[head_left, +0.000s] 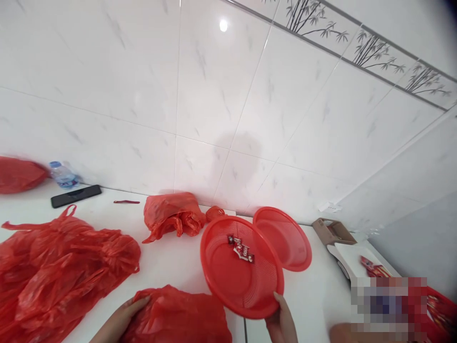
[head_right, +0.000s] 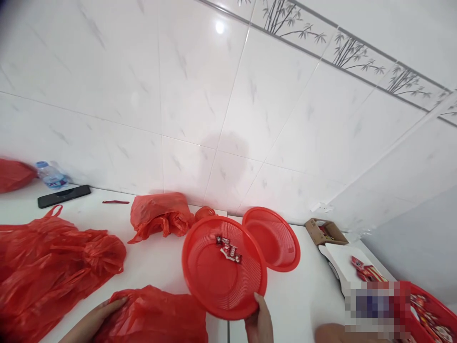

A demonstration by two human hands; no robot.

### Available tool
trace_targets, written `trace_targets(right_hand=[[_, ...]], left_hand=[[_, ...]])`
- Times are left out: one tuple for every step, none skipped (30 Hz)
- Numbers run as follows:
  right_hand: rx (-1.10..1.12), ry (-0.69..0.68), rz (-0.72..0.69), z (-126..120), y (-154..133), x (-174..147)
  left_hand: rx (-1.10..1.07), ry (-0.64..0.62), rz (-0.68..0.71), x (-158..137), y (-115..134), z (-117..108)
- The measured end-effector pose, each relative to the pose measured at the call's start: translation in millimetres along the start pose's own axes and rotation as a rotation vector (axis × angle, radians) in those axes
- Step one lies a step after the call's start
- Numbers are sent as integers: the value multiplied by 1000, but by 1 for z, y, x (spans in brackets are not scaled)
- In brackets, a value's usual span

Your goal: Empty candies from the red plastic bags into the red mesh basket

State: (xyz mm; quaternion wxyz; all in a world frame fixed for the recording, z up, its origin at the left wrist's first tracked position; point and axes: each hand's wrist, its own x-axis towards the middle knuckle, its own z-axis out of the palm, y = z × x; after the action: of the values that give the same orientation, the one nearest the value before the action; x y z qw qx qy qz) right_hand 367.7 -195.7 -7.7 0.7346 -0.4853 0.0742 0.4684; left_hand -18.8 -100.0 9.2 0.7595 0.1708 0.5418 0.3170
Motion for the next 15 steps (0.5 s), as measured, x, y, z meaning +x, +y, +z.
trace_targets(right_hand=[[16,28,-35,-6,-8,6],[27,57,-62,-13,-15,11],[36,84,-84,-20,-22,15],[43,106,-106,-28,-28,19],[47,122,-127,-37,-34,21],[49,138,-147,-47,-40,22],[41,154,-167,-58,-45,22],[23,171,-186,-69,-49,21],[-2,193,-199,-81,-53,18],[-33,218,-202,-93,-56,15],[-68,237,-196,-105,-58,11],[-111,243,-184,-118,-58,7],[-167,238,-178,-130,-58,3],[-251,246,-202,-141,-57,-1],[-364,272,-256,-152,-55,-5]], left_hand=[[6,-11,-4,-1,3,2],[16,-16,-7,-3,5,4],[27,-18,-7,-6,8,7],[38,-20,-8,-8,10,8],[46,-22,-9,-10,11,10],[48,-25,-7,-11,12,10],[48,-23,-4,-11,13,10],[50,-10,-3,-10,13,10],[53,10,-1,-9,13,10],[55,36,-1,-7,13,11],[55,63,-2,-6,15,12],[51,86,-5,-5,17,14],[35,102,-5,-5,21,18],[8,113,0,-7,26,23],[-23,120,15,-9,32,29]])
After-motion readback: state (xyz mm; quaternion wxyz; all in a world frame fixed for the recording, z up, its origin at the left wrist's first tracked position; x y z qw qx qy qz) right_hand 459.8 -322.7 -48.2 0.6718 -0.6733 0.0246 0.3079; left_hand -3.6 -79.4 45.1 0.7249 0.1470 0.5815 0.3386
